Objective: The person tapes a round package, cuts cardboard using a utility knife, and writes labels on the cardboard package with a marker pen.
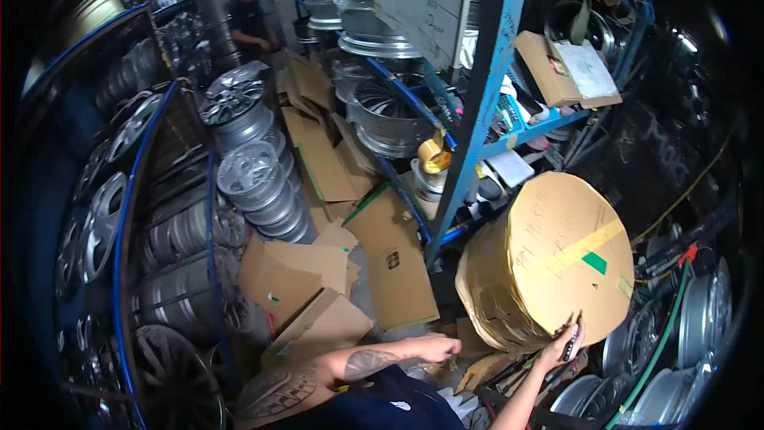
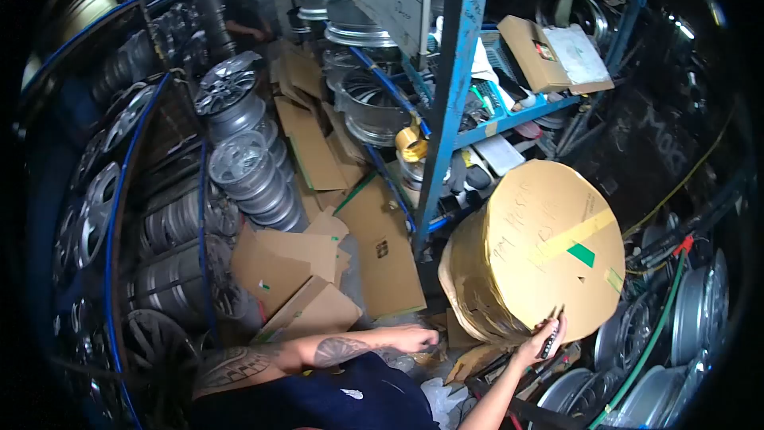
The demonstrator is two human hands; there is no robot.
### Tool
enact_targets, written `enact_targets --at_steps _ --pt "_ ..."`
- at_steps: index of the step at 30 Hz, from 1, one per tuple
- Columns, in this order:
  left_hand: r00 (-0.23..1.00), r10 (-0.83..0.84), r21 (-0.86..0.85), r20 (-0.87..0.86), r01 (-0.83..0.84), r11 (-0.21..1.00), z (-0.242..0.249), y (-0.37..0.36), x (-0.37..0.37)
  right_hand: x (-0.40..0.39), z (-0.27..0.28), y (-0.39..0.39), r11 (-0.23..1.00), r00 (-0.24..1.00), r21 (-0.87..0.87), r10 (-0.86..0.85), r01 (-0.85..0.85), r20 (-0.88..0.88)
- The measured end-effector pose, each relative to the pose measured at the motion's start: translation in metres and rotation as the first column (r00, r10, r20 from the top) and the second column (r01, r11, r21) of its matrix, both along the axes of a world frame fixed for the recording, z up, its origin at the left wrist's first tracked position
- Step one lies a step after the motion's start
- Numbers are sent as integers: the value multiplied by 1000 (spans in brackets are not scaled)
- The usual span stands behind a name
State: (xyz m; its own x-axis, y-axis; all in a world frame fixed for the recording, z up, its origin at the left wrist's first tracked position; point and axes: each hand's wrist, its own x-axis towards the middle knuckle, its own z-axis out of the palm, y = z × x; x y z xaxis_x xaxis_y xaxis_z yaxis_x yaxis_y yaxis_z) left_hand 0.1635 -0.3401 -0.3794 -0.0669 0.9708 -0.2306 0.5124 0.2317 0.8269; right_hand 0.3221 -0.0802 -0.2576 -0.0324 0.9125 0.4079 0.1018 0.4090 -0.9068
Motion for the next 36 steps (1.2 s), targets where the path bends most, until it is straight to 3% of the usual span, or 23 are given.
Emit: enact_targets --at_steps 1,2,5,6,9,11,15,16,19,27,36 --pt "1000 -20 4 -9 20 1000 15 13 0 -13 4 -9 986 990 107 -132 126 45" --pt "999 -47 3 -27 47 999 31 24 -1 -13 -8 -1 911 965 388 -212 138 156" --pt "990 -87 -44 -110 82 996 62 38 -3 -20 -10 -1 750 865 658 -281 -72 415" --pt "989 -83 -56 -124 77 995 58 37 -3 -23 -6 -3 670 837 734 -339 -107 431" --pt "987 -82 -127 -140 65 990 38 23 3 -16 -21 4 734 846 675 -306 -83 437" --pt "988 -82 -203 -134 54 978 27 4 8 -16 -22 7 699 865 712 -319 -62 388" --pt "961 -254 -381 -111 195 904 -56 -45 31 -26 -17 3 686 876 726 -328 -35 353" --pt "972 -188 -251 -140 149 957 -73 -60 42 -26 -16 2 695 883 718 -317 -32 346" --pt "987 -118 -304 105 145 942 -130 -90 56 -22 -16 3 701 897 712 -280 -51 341" --pt "974 -228 -374 12 216 902 -154 -151 77 -16 -19 0 751 875 655 -260 -82 408" --pt "953 -304 -310 -5 287 906 -190 -132 103 -11 -16 -2 732 883 650 -148 -205 445"
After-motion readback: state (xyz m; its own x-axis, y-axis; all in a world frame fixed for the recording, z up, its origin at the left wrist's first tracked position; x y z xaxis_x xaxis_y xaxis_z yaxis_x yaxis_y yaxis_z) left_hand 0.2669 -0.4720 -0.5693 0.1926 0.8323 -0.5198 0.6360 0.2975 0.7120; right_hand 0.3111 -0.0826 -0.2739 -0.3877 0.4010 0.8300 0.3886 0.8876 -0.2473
